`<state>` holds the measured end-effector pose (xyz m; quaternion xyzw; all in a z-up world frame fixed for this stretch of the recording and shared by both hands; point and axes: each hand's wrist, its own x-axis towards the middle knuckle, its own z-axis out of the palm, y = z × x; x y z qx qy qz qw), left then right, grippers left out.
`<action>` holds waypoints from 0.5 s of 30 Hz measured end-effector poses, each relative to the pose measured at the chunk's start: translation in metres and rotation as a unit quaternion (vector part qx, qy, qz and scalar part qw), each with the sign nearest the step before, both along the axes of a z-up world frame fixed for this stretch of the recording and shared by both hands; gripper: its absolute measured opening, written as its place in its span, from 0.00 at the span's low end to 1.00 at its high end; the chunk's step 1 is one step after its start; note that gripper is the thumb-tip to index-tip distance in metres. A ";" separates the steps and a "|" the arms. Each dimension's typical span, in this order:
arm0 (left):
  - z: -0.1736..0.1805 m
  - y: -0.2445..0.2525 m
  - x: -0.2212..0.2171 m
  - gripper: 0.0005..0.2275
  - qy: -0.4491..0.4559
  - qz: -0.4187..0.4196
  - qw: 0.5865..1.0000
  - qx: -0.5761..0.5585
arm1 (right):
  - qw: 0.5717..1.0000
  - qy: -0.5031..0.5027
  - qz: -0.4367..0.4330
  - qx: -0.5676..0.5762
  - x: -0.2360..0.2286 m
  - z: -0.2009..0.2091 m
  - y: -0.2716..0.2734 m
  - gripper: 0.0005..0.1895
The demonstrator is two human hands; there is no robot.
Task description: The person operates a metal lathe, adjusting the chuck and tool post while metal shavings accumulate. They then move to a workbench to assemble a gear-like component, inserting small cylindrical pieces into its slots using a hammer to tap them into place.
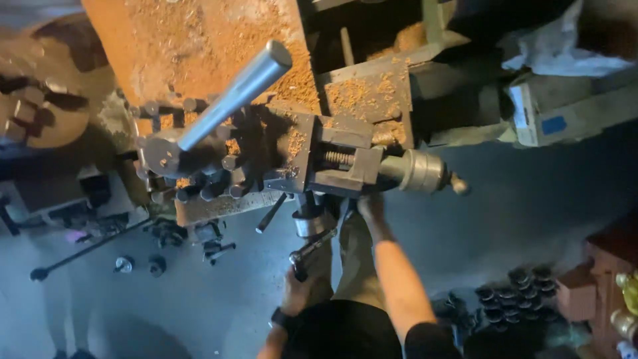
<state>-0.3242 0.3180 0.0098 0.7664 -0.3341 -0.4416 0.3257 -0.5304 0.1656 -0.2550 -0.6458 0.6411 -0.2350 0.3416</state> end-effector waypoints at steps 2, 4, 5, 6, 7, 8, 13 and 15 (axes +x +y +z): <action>-0.053 0.022 0.008 0.16 0.184 -0.012 0.971 0.151 | 0.998 -0.058 0.030 -0.010 0.044 -0.001 0.015 0.35; -0.172 0.094 -0.019 0.10 0.170 -0.064 0.977 0.114 | 0.976 0.063 0.131 0.162 -0.003 0.019 0.023 0.30; -0.273 0.101 -0.026 0.07 0.153 -0.118 0.978 0.074 | 0.902 0.183 0.220 0.323 -0.025 0.027 0.024 0.28; -0.237 0.097 -0.045 0.07 0.158 -0.115 0.978 0.079 | 0.899 0.186 0.221 0.329 -0.062 0.029 0.023 0.28; -0.201 0.093 -0.062 0.08 0.089 -0.115 0.988 0.057 | 0.919 -0.035 0.073 0.386 -0.100 0.032 0.021 0.27; -0.170 0.077 -0.072 0.10 0.007 -0.108 0.994 0.029 | 0.873 -0.259 -0.070 0.408 -0.125 0.028 0.003 0.26; -0.015 -0.015 -0.022 0.11 0.077 0.147 0.969 0.183 | 0.947 0.151 0.124 0.256 -0.065 -0.115 0.037 0.23; -0.026 -0.010 -0.014 0.10 0.080 0.179 0.956 0.217 | 0.964 0.122 0.118 0.204 -0.022 -0.126 0.047 0.21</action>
